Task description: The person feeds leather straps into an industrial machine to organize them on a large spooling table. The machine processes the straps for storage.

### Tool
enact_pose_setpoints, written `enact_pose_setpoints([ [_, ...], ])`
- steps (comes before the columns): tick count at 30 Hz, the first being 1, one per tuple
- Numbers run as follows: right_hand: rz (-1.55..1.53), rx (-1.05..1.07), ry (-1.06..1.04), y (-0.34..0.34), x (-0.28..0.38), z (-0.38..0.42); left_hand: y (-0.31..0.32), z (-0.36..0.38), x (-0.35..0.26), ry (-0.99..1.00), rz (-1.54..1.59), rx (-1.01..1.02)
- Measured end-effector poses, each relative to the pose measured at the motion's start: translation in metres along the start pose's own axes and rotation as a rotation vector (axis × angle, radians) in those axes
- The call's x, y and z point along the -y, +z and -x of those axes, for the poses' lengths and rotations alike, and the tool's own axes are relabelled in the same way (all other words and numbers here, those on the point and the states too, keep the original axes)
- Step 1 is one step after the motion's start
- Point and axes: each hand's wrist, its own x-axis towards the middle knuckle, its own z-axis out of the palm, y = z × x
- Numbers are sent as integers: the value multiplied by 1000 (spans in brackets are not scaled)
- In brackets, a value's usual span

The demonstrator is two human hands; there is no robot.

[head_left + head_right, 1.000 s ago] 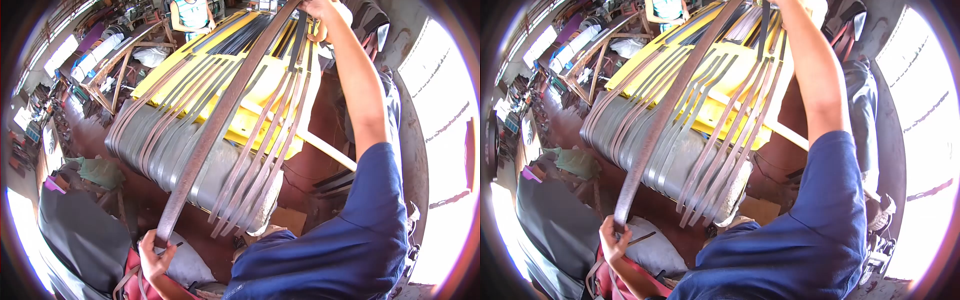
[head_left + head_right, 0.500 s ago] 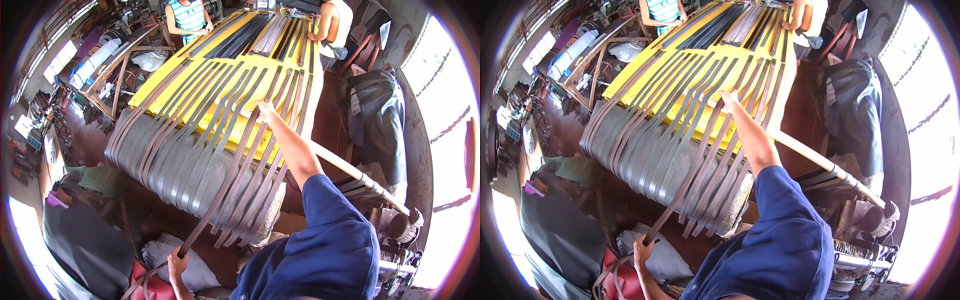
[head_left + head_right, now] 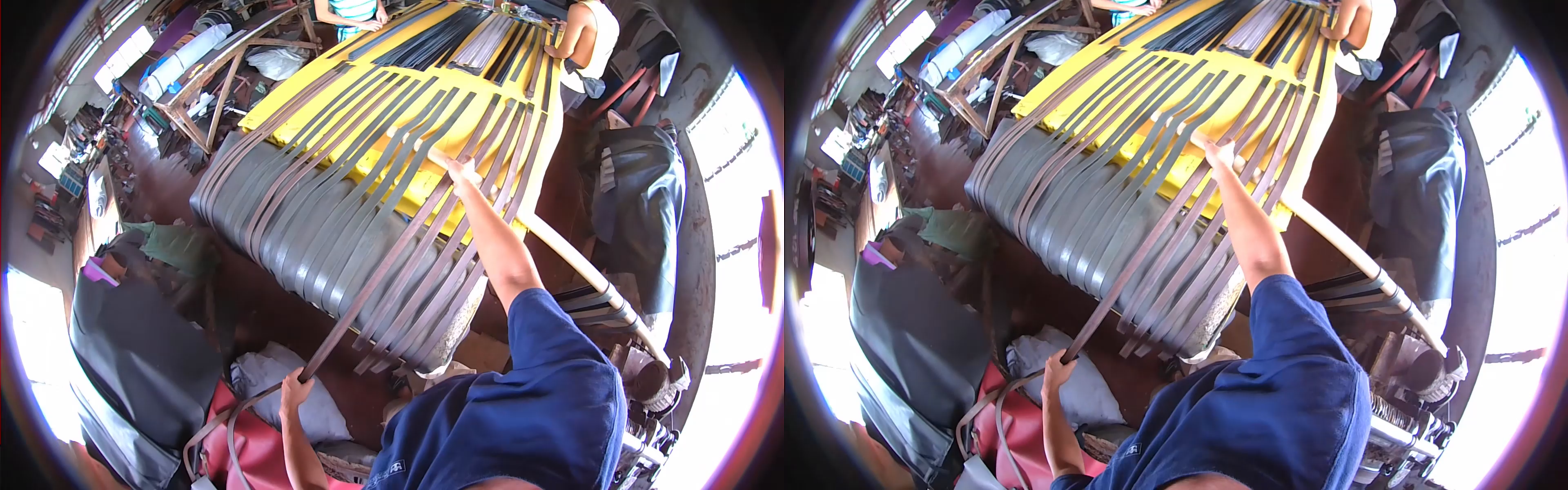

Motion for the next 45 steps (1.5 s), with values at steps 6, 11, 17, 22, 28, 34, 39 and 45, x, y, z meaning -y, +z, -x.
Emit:
enact_pose_setpoints([
  [6,182,44,-137,-18,-3,39,41,-9,38,8,15,41],
  [11,-76,216,-266,-33,-37,91,70,-16,52,-10,14,-33],
  [17,-394,325,-174,-81,-101,239,71,-20,22,-166,-77,51],
  [22,-244,382,-187,-128,-203,335,84,-30,27,-229,-54,24],
  [28,-86,315,-10,-214,-297,416,115,-30,55,-238,148,26],
  [34,164,-15,177,-294,-370,484,181,8,94,-324,571,128],
  [39,112,-268,581,-351,-442,528,211,54,110,-403,619,304],
  [45,27,-519,695,-387,-478,556,237,82,103,-318,456,532],
])
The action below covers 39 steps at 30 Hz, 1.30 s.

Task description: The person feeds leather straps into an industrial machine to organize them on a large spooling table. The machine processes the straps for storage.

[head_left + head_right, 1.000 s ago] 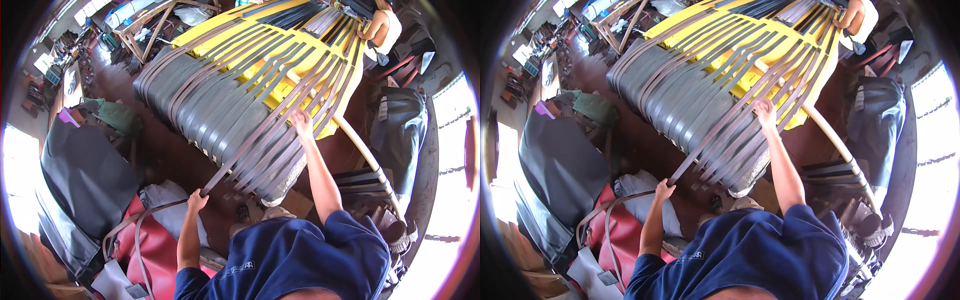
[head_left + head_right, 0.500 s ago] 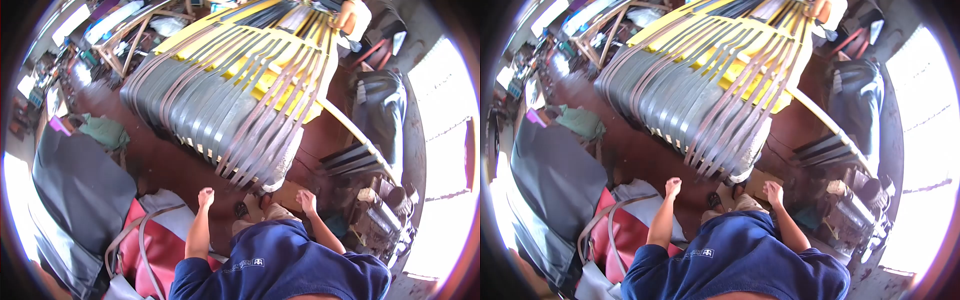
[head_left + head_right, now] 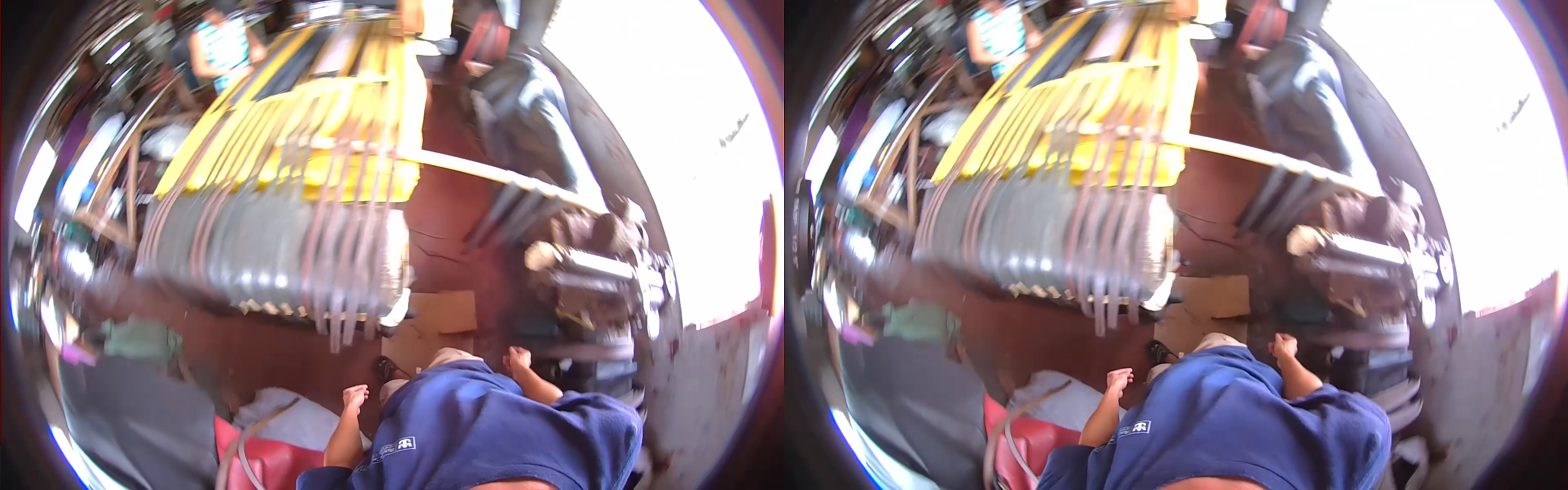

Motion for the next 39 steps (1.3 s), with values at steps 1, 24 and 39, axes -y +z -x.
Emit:
enact_pose_setpoints([
  [1,-122,-57,47,-2,0,-1,6,0,-4,24,-77,57],
  [24,-188,-930,256,-266,-16,-100,213,64,-122,73,-627,306],
  [39,-552,-803,370,-304,-19,-123,267,102,-112,57,-410,457],
])
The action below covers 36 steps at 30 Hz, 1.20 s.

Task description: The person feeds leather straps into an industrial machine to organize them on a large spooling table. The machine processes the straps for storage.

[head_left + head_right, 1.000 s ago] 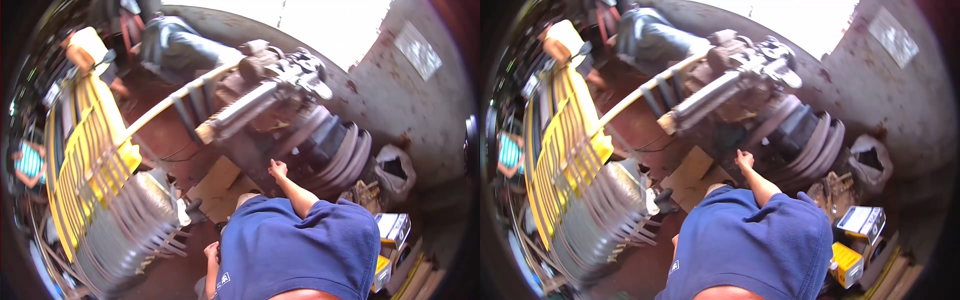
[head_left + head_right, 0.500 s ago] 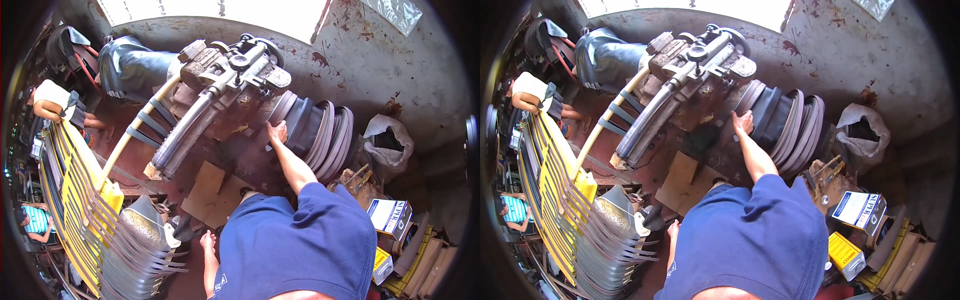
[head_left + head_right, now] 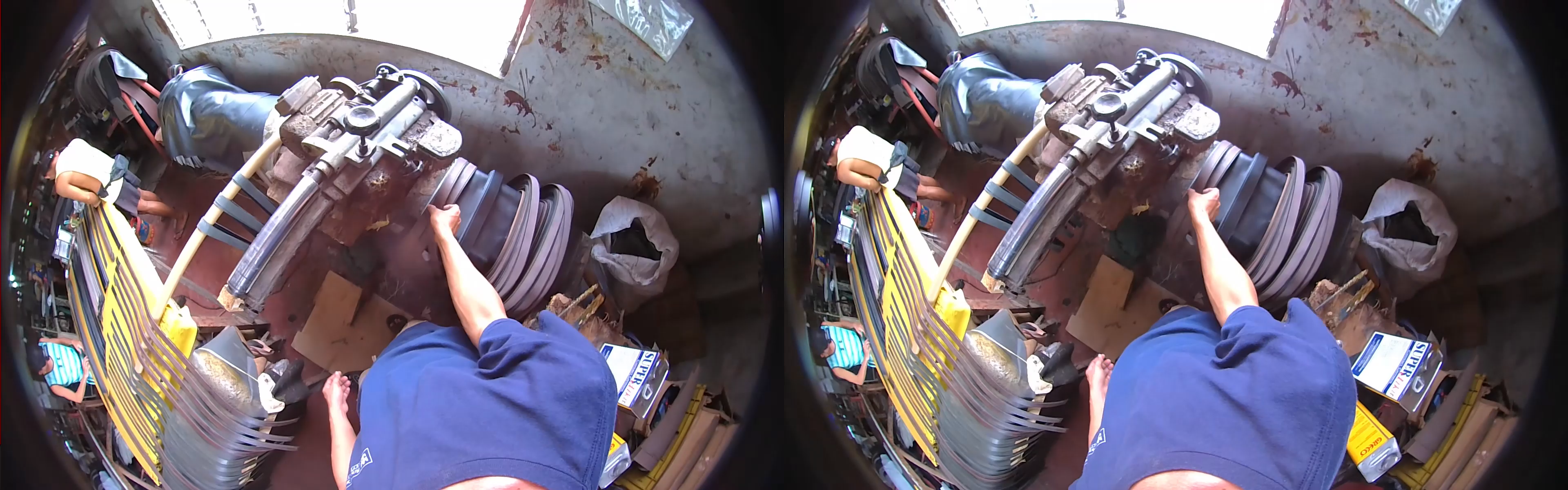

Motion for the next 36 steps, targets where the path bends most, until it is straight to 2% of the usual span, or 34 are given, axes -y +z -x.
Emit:
enact_pose_setpoints([
  [3,-210,-32,-220,3,0,-32,24,9,-43,91,-10,32],
  [4,-327,78,-202,11,-5,-60,33,11,-55,130,-22,67],
  [6,-676,85,-289,19,4,-95,48,15,-79,198,-65,136],
  [7,-809,298,-312,-40,48,-49,56,19,-90,228,-94,169],
  [8,-854,348,-361,-45,54,-65,65,24,-101,257,-122,202],
  [9,-914,320,-353,-66,74,-51,72,29,-112,286,-134,233],
  [13,-991,423,-454,-108,113,-45,102,51,-149,411,-163,353],
  [19,-1087,366,-560,-159,152,35,160,113,-211,677,-177,547],
  [23,-1174,437,-679,-188,161,123,196,182,-257,1024,-213,709],
  [25,-1159,497,-770,-198,160,175,203,221,-280,1228,-382,670],
  [27,-1183,670,-873,-196,150,220,206,247,-294,1423,-398,690],
  [29,-1205,906,-907,-194,136,254,198,261,-290,1336,-292,730],
  [30,-1208,956,-972,-190,130,265,183,262,-291,1155,-283,886],
  [31,-1320,1029,-914,-188,129,275,167,267,-292,987,-239,978],
  [32,-1336,1056,-819,-187,130,275,146,249,-286,960,-232,1079],
  [36,-1327,1053,-332,-174,137,255,57,251,-270,836,-198,882],
])
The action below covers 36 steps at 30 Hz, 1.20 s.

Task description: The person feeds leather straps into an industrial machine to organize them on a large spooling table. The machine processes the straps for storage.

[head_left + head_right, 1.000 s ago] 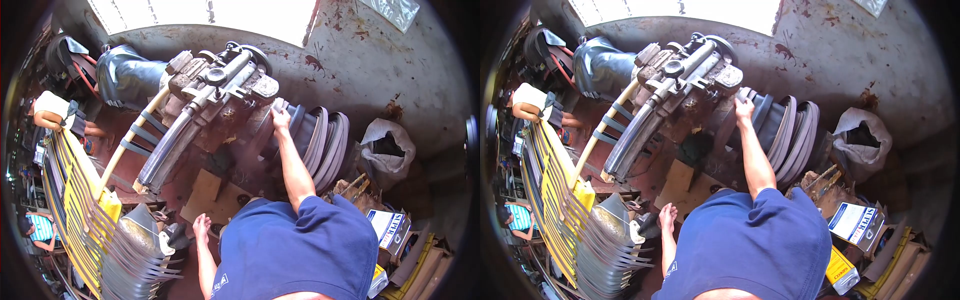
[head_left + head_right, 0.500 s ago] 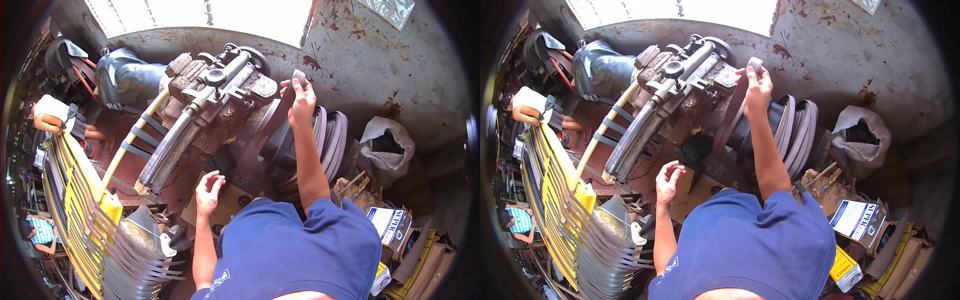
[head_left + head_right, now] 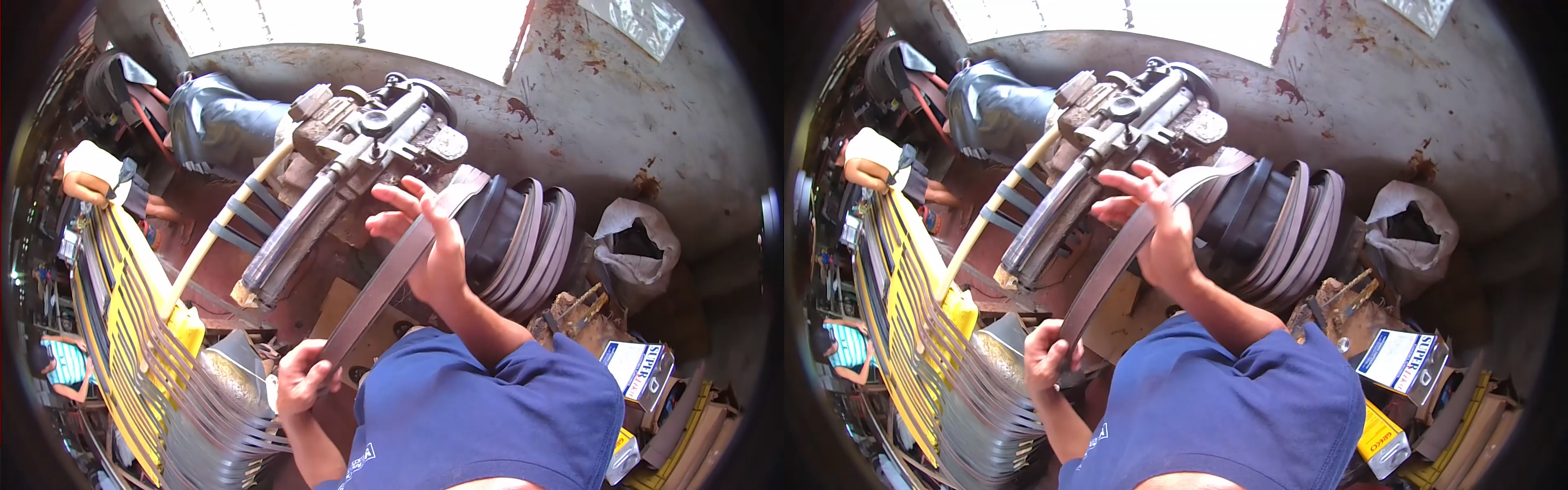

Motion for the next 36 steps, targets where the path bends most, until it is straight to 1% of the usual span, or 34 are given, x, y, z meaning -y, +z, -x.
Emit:
enact_pose_setpoints([
  [1,-27,-71,44,-9,-6,-8,-11,21,0,-83,-65,-95],
  [3,-156,-163,112,-42,-21,-23,-32,59,-10,-186,29,-228],
  [5,-184,-323,125,-78,-37,-35,-54,101,-9,-61,96,-373],
  [7,-74,-448,120,-128,-65,-47,-84,142,-3,229,359,-354],
  [9,97,-527,29,-177,-101,-44,-96,180,-20,332,313,-433],
  [10,167,-585,39,-190,-114,-37,-101,198,-26,395,265,-468],
  [11,227,-603,109,-205,-131,-27,-104,216,-31,460,216,-505],
  [12,342,-578,135,-193,-143,-10,-106,230,-39,522,236,-458],
  [13,459,-553,160,-175,-155,11,-106,240,-46,593,370,-349],
  [15,494,-394,313,-150,-181,54,-114,270,-54,681,427,-413],
  [16,476,-352,440,-144,-197,76,-104,262,-69,703,460,-395],
  [17,455,-306,568,-139,-211,96,-106,264,-74,745,444,-344],
  [19,322,-328,905,-125,-228,127,-119,278,-76,855,422,-339],
  [20,298,-301,1066,-123,-237,138,-122,284,-79,879,351,-332],
  [21,273,-275,1225,-126,-247,147,-123,289,-83,924,273,-426],
  [23,282,-269,1444,-138,-266,156,-119,288,-96,951,-44,-680],
  [24,301,-247,1537,-140,-270,155,-113,284,-109,881,-35,-607],
  [25,319,-223,1628,-139,-272,153,-117,288,-115,892,-37,-574],
  [26,366,-186,1652,-138,-272,153,-121,292,-121,901,-38,-541],
  [27,380,-90,1696,-142,-274,154,-112,276,-128,993,-206,-777],
  [28,409,-45,1714,-139,-273,152,-102,260,-135,1035,-369,-1052],
  [29,438,-1,1732,-133,-270,150,-102,258,-144,973,-413,-910],
  [31,682,159,1575,-110,-260,144,-97,238,-149,937,-472,-863],
  [32,798,236,1486,-103,-258,143,-90,216,-145,935,-411,-907],
  [33,756,251,1332,-104,-262,144,-89,199,-136,931,-352,-853],
  [34,711,264,1179,-106,-269,145,-81,193,-131,593,-182,-1016],
  [35,666,276,1027,-106,-274,147,-77,162,-108,678,-385,-979],
  [36,614,285,938,-101,-277,146,-60,136,-92,527,-421,-1142],
])
